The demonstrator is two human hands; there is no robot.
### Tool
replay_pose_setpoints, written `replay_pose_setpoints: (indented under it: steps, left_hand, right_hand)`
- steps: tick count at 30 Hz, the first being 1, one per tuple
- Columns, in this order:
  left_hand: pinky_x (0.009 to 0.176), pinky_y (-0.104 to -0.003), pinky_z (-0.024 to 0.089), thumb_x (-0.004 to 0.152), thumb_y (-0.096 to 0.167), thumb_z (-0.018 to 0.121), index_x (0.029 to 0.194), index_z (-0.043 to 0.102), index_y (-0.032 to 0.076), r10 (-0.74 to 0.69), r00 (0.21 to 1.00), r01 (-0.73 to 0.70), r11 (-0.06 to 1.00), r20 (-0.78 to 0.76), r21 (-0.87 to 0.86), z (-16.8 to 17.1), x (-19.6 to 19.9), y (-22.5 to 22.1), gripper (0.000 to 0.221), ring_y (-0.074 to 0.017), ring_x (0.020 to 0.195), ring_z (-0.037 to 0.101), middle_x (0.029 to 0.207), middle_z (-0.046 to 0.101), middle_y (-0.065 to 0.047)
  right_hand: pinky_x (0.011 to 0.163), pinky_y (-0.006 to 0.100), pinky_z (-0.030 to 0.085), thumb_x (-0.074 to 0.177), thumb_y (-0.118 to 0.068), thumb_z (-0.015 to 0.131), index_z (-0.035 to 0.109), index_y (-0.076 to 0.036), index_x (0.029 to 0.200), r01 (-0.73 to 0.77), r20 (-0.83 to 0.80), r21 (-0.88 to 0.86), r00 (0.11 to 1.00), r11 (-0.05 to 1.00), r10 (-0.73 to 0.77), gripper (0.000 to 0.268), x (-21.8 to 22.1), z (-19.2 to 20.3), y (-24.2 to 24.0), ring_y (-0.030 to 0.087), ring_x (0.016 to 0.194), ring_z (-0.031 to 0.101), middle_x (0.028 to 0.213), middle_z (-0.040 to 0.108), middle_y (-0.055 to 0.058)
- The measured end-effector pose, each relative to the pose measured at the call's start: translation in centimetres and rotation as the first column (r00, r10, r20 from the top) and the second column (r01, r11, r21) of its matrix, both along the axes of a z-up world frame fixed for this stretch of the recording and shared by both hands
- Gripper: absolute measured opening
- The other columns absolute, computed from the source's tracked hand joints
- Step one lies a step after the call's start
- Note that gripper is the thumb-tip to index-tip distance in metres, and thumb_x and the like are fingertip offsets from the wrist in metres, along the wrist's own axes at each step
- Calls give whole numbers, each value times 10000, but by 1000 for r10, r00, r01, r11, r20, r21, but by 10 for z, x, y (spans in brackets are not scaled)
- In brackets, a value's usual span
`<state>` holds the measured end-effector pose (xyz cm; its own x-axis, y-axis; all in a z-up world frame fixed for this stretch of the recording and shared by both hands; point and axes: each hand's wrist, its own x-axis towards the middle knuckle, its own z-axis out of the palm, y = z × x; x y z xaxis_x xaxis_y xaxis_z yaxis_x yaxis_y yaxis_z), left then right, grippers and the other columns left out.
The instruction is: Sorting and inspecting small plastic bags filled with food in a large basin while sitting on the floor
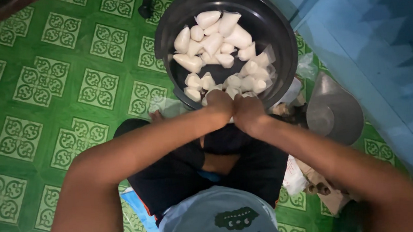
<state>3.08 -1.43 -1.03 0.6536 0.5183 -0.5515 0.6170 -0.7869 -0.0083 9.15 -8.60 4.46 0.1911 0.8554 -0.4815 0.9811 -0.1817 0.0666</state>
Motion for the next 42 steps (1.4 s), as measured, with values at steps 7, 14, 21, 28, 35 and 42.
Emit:
replay_pose_setpoints:
  steps: [7, 14, 21, 28, 35, 42]
  left_hand:
    - [725, -463, 536, 953, 263, 461, 1075, 730, 121, -112, 990, 111, 994, 84, 16, -15, -5, -1, 327, -260, 1050, 685, 1081, 733, -33]
    - [646, -467, 559, 880, 203, 607, 907, 766, 62, -205, 932, 206, 978, 297, 29, 52, -29, -6, 213, -323, 840, 710, 870, 736, -95]
    - [654, -472, 562, 858, 138, 583, 902, 775, 100, -312, 892, 304, 950, 327, 76, 56, -35, -3, 201, -334, 852, 712, 868, 738, -97]
    - [696, -481, 572, 825, 174, 670, 899, 777, 94, -325, 888, 341, 940, 324, 10, 72, -45, 0, 153, -350, 884, 707, 904, 747, -119]
    - [698, -442, 567, 809, 144, 660, 891, 775, 147, -324, 879, 341, 940, 350, 14, 59, -45, 1, 141, -322, 871, 705, 876, 740, -95]
    - [754, -425, 566, 807, 187, 642, 911, 743, 217, -191, 903, 249, 963, 385, -106, 40, -50, -1, 148, -344, 885, 699, 935, 738, -109]
  right_hand:
    - [608, 452, 587, 814, -218, 573, 720, -120, 866, -203, 14, 6, 979, 979, 203, 183, 12, 38, -4, 329, 768, 729, 753, 716, 93]
    - [673, 478, 578, 810, -142, 602, 716, 25, 830, -430, -158, 88, 884, 898, 439, 204, 17, 82, -4, 392, 804, 690, 773, 708, 190]
    - [625, 464, 542, 869, -306, 582, 686, -54, 710, -428, -147, 101, 886, 898, 439, 315, 25, 59, -1, 361, 762, 676, 695, 679, 132]
    - [643, 443, 543, 910, -453, 501, 698, -90, 721, -322, -208, 34, 924, 946, 322, 454, 17, 69, 1, 331, 786, 684, 739, 705, 112]
    - [596, 436, 533, 820, -226, 596, 677, -49, 673, -412, -158, 76, 894, 908, 419, 244, 24, 58, -6, 345, 717, 679, 683, 687, 143]
    - [600, 444, 545, 809, -261, 615, 679, -80, 669, -422, -154, 83, 889, 903, 430, 237, 34, 44, -14, 334, 717, 693, 692, 696, 133]
